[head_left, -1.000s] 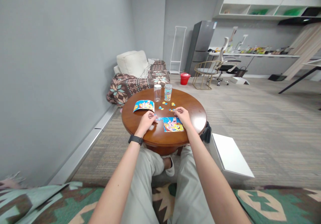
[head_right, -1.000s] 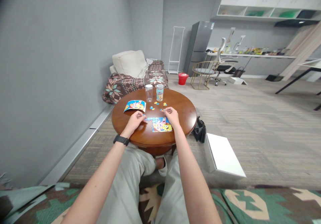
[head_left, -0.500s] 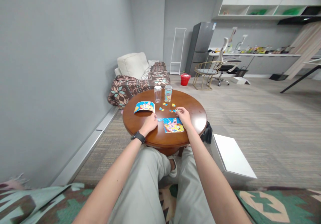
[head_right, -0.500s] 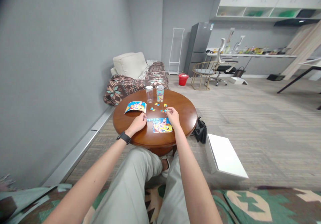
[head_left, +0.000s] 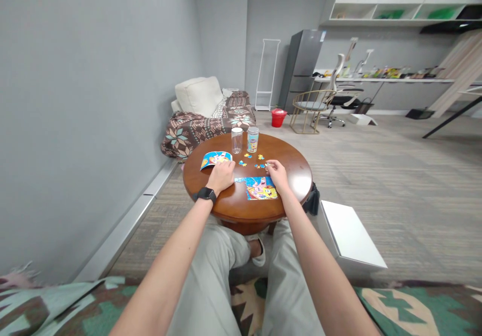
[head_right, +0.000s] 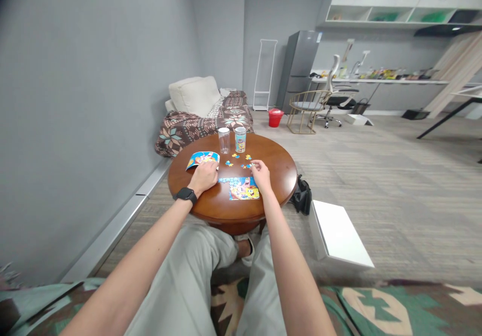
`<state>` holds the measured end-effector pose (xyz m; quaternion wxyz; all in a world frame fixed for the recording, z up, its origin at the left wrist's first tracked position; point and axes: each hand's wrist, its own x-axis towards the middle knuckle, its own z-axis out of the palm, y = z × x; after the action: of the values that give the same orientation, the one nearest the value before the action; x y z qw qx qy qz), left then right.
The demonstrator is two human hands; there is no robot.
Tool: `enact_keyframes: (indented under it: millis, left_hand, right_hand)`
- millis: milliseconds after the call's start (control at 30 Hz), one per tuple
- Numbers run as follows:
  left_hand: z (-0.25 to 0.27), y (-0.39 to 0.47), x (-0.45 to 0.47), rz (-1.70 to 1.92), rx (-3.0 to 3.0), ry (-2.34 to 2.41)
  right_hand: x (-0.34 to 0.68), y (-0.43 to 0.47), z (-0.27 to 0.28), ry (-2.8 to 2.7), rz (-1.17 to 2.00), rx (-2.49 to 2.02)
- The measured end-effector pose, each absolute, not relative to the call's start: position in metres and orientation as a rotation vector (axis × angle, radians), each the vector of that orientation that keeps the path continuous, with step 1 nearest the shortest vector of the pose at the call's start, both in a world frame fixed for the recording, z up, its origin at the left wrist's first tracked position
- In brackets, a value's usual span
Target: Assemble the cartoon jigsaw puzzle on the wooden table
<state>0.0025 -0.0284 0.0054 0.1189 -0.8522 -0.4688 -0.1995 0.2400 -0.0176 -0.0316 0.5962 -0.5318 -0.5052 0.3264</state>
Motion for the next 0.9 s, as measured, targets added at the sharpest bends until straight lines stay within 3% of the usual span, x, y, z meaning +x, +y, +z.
enact_keyframes:
  millis: [900]
  left_hand:
    - [-0.007, -0.019, -0.006, -0.821, -2.563, -1.492]
  right_hand:
    - [0.25, -0.015, -0.041, -1.27, 0.666, -1.259]
